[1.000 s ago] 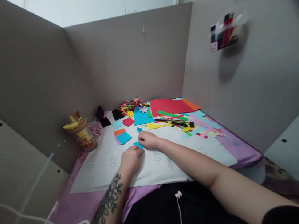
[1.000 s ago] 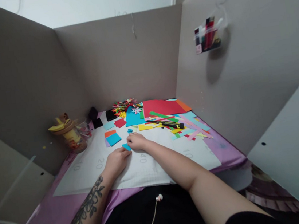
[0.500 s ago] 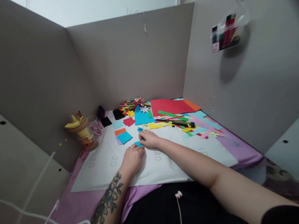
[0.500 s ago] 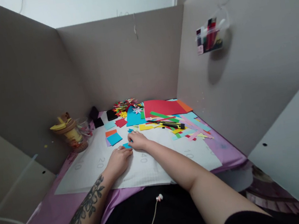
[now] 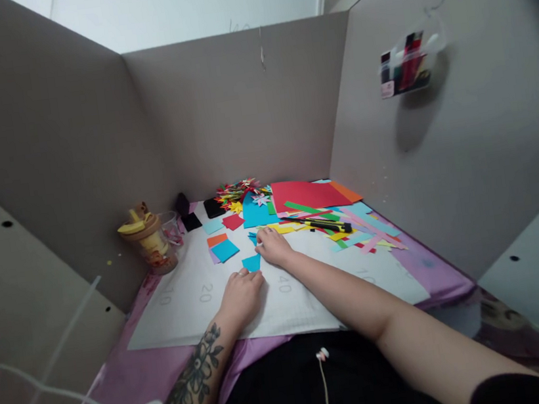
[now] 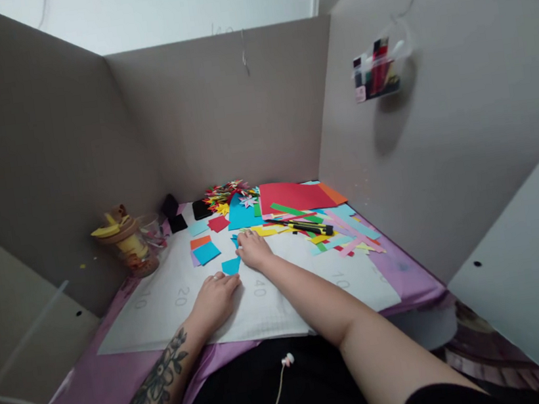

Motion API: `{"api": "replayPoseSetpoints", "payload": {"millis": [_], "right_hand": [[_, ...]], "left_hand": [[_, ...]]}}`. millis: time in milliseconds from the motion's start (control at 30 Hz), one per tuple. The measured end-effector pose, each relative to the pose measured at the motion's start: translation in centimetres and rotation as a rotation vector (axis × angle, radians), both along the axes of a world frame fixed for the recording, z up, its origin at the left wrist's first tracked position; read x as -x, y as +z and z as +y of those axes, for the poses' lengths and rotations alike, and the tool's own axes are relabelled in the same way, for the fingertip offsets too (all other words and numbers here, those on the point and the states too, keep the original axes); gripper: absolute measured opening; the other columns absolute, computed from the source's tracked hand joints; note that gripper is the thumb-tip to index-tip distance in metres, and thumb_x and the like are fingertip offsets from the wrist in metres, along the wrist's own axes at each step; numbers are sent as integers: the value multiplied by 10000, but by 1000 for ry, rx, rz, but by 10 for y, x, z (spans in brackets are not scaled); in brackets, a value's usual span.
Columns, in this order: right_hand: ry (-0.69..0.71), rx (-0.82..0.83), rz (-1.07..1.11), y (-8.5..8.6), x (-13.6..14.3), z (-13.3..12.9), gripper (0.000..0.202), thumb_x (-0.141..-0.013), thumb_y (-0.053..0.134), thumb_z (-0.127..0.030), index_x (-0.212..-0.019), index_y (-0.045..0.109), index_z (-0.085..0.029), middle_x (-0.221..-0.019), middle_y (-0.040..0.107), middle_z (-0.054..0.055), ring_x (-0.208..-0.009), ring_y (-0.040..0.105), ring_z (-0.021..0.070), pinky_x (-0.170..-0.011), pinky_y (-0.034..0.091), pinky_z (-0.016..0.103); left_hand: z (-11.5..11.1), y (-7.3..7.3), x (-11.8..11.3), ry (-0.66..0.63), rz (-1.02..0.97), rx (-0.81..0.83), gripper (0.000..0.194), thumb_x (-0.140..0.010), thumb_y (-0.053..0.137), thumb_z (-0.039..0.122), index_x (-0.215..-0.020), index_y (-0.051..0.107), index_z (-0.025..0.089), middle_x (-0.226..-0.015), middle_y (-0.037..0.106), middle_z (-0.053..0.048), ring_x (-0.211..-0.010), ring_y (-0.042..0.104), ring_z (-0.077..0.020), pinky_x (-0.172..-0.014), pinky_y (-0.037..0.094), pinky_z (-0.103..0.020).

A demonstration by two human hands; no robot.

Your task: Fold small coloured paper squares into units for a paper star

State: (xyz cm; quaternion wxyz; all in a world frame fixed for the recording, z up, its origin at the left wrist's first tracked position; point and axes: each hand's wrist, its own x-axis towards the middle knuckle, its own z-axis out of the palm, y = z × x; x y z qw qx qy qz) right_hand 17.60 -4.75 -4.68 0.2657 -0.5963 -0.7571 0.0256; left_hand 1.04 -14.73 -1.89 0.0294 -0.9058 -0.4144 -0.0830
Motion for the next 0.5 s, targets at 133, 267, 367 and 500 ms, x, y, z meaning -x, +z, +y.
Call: {"api": "replayPoseSetpoints", "payload": {"millis": [133, 267, 367, 500], "right_hand": [[126, -108, 109, 4, -4, -7, 142, -815, 479, -139, -943, 534, -170, -983, 546, 82, -951, 461, 198, -852, 366, 331], [427, -115, 124, 5, -7, -19, 266, -764, 458, -28, -938, 603, -169, -953, 619, 66, -934, 507, 174, -853, 389, 315], [586, -52, 54, 3, -7, -23, 260, -741, 492, -26, -867, 659, -181, -920, 661, 50, -913, 540, 169, -860, 395, 317], [594, -56, -2, 2, -4, -24, 218, -769, 511, -90, -870, 680, -184, -950, 676, 56, -939, 551, 177, -868, 398, 320]], "left_hand": [[-2, -3, -1, 91, -12, -14, 355, -848, 387, 130, -1177, 516, 156, -994, 641, -118, -984, 500, -248, -785, 364, -365], [-2, -3, -1, 162, -40, -12, 317, -862, 370, 152, -1148, 507, 151, -945, 639, -118, -1026, 481, -263, -780, 370, -371], [-2, -1, -1, 138, -49, -19, 300, -868, 362, 160, -1120, 524, 172, -1005, 627, -111, -1019, 480, -249, -804, 369, -374], [-3, 1, -1, 95, -36, -30, 273, -858, 376, 152, -1066, 550, 184, -1017, 630, -98, -973, 494, -236, -806, 368, -375]]}}
